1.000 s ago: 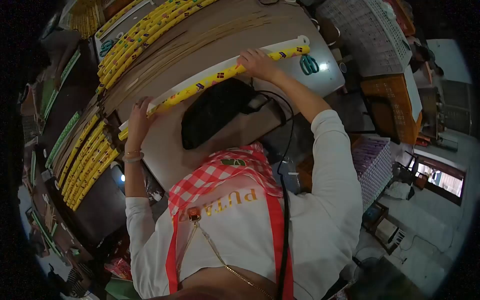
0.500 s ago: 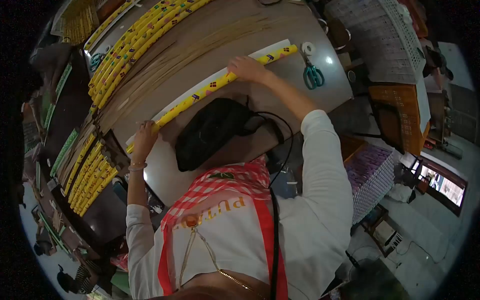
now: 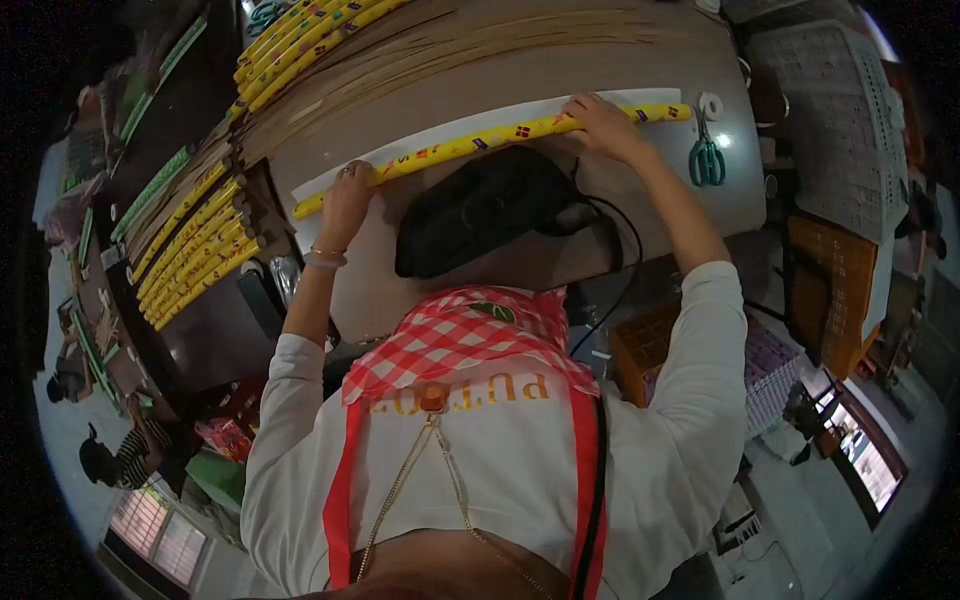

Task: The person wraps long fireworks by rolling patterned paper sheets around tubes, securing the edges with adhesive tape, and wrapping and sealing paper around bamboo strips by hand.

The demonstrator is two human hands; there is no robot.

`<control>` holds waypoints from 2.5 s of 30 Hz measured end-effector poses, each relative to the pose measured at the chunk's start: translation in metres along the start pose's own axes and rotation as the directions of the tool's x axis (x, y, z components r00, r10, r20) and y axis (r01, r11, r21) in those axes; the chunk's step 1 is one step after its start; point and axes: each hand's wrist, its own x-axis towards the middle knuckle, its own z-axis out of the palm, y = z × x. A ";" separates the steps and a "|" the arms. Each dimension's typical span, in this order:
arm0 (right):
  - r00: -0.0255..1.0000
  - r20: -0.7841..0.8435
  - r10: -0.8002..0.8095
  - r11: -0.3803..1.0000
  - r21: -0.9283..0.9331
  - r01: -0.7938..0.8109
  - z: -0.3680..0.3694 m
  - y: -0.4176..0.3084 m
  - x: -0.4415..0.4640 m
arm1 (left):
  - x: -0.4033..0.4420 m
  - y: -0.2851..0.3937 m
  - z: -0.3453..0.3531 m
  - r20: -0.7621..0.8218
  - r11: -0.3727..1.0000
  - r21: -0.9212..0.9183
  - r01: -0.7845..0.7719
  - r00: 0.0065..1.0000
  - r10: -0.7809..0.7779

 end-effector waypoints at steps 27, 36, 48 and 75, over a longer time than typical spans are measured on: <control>0.934 -0.358 0.019 0.989 -0.131 -0.070 -0.016 0.022 -0.050 | -0.012 0.023 0.002 -0.110 0.984 0.121 -0.131 0.983 0.144; 0.644 -0.471 0.603 0.708 -0.055 -0.704 -0.040 0.172 -0.124 | -0.010 0.034 -0.012 -0.065 0.991 0.120 -0.051 0.996 0.060; 0.665 -0.398 0.632 0.774 0.372 -0.512 -0.038 0.237 -0.131 | -0.028 0.045 -0.029 -0.138 0.990 0.104 -0.092 0.985 0.106; 0.867 0.211 -0.451 0.701 0.685 0.198 0.004 -0.257 -0.010 | -0.144 0.063 -0.072 0.089 0.116 -0.988 0.107 0.985 -0.146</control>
